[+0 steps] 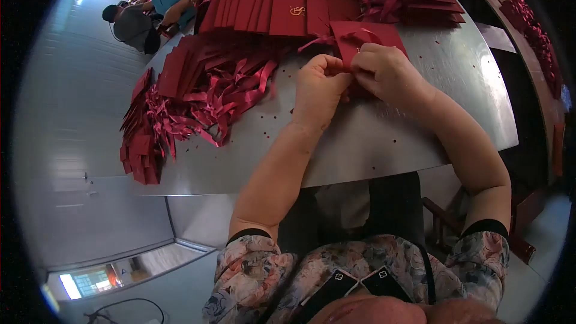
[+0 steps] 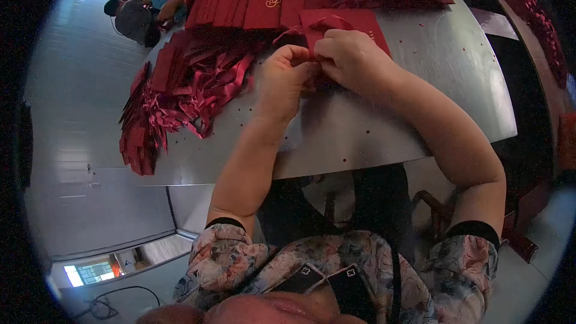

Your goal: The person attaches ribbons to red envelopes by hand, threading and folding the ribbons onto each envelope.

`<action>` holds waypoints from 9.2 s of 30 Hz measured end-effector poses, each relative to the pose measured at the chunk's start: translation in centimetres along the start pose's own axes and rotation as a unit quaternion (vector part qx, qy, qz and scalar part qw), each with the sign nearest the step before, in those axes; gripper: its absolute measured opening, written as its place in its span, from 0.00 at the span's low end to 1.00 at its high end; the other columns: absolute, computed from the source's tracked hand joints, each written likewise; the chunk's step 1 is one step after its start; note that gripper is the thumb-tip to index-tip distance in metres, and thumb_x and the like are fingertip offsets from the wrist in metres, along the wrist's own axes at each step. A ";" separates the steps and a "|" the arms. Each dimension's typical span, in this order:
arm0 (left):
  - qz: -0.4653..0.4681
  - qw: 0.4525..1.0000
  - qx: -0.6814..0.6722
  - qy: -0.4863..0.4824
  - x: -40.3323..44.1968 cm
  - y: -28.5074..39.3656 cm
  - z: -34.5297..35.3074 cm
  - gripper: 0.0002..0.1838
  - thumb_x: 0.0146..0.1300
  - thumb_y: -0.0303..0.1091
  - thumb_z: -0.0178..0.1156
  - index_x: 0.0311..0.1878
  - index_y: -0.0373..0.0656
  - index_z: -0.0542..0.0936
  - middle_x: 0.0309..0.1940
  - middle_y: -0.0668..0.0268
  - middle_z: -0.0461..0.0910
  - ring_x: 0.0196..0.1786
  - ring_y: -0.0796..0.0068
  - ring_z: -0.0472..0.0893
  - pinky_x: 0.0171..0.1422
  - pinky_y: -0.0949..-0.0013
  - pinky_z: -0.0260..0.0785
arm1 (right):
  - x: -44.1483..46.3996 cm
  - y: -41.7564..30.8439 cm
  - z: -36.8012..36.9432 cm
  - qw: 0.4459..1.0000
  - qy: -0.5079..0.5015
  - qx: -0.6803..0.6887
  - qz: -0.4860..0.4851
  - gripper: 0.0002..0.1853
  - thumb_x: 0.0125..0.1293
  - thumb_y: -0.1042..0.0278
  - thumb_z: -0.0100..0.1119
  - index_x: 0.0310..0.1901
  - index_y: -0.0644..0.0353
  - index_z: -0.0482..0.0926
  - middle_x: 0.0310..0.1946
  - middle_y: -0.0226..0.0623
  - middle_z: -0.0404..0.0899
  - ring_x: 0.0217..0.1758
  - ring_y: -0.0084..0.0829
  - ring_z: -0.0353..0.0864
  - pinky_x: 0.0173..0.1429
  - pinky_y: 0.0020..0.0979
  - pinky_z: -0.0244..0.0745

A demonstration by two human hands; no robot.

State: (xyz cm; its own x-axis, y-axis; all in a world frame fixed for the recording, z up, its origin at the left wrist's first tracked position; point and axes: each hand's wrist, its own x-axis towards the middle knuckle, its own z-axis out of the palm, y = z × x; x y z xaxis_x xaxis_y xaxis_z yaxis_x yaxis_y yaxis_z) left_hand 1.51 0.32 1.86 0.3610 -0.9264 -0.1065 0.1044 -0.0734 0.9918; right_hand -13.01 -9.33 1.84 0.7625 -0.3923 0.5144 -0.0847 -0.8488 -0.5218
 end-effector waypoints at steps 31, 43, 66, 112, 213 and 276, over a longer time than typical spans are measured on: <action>-0.105 0.986 -0.063 -0.115 0.8 -0.6 -1.7 0.11 0.64 0.25 0.61 0.50 0.37 0.78 0.33 0.68 0.79 0.31 0.78 0.79 0.35 0.73 0.74 | 0.2 1.7 -0.4 0.926 -0.057 0.295 0.228 0.08 0.58 0.84 0.61 0.37 0.63 0.75 0.30 0.27 0.76 0.34 0.17 0.76 0.38 0.21 0.75; 0.036 0.972 0.174 -0.151 0.8 -0.6 -1.8 0.09 0.59 0.23 0.57 0.43 0.33 0.80 0.29 0.64 0.80 0.30 0.77 0.79 0.35 0.71 0.71 | 0.5 0.8 -1.1 0.951 -0.076 0.224 0.197 0.09 0.51 0.82 0.65 0.33 0.63 0.76 0.28 0.26 0.75 0.34 0.18 0.72 0.40 0.24 0.70; 0.092 0.956 0.247 -0.130 0.8 -1.0 -1.3 0.02 0.63 0.23 0.54 0.37 0.36 0.76 0.28 0.70 0.78 0.28 0.81 0.76 0.33 0.74 0.69 | 1.4 4.7 -3.2 0.653 0.109 0.729 0.174 0.31 0.64 0.78 0.42 0.70 0.59 0.54 0.67 0.58 0.60 0.72 0.51 0.61 0.74 0.51 0.60; 0.059 0.961 0.241 -0.125 0.8 -1.3 -1.2 0.05 0.64 0.29 0.58 0.39 0.38 0.79 0.28 0.71 0.79 0.28 0.82 0.76 0.33 0.75 0.69 | 1.0 7.6 -2.7 0.628 0.041 0.772 0.088 0.12 0.69 0.72 0.42 0.30 0.58 0.74 0.30 0.33 0.73 0.47 0.36 0.75 0.66 0.49 0.69; 0.344 0.804 0.479 0.076 3.7 0.1 -5.8 0.05 0.47 0.28 0.67 0.27 0.38 0.82 0.40 0.64 0.81 0.47 0.60 0.78 0.50 0.60 0.71 | 0.5 5.5 0.7 0.786 0.100 0.553 0.259 0.13 0.67 0.73 0.58 0.53 0.58 0.72 0.32 0.28 0.74 0.30 0.18 0.71 0.36 0.21 0.69; 0.272 0.953 0.094 0.091 1.1 4.0 -5.5 0.39 0.71 0.66 0.37 0.66 0.39 0.71 0.59 0.59 0.74 0.65 0.67 0.67 0.68 0.60 0.53 | 1.1 -1.3 -5.7 0.957 0.248 -0.122 -0.089 0.11 0.65 0.71 0.61 0.49 0.60 0.79 0.29 0.39 0.79 0.30 0.41 0.81 0.33 0.36 0.77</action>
State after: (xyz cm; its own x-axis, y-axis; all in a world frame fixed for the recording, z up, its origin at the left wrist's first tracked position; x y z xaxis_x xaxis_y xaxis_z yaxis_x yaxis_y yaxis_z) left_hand 7.47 1.02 5.30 0.4702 -0.7684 0.4341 -0.3065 0.3190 0.8968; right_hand -15.76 -10.67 6.95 0.3863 -0.3025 0.8714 -0.1750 -0.9516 -0.2528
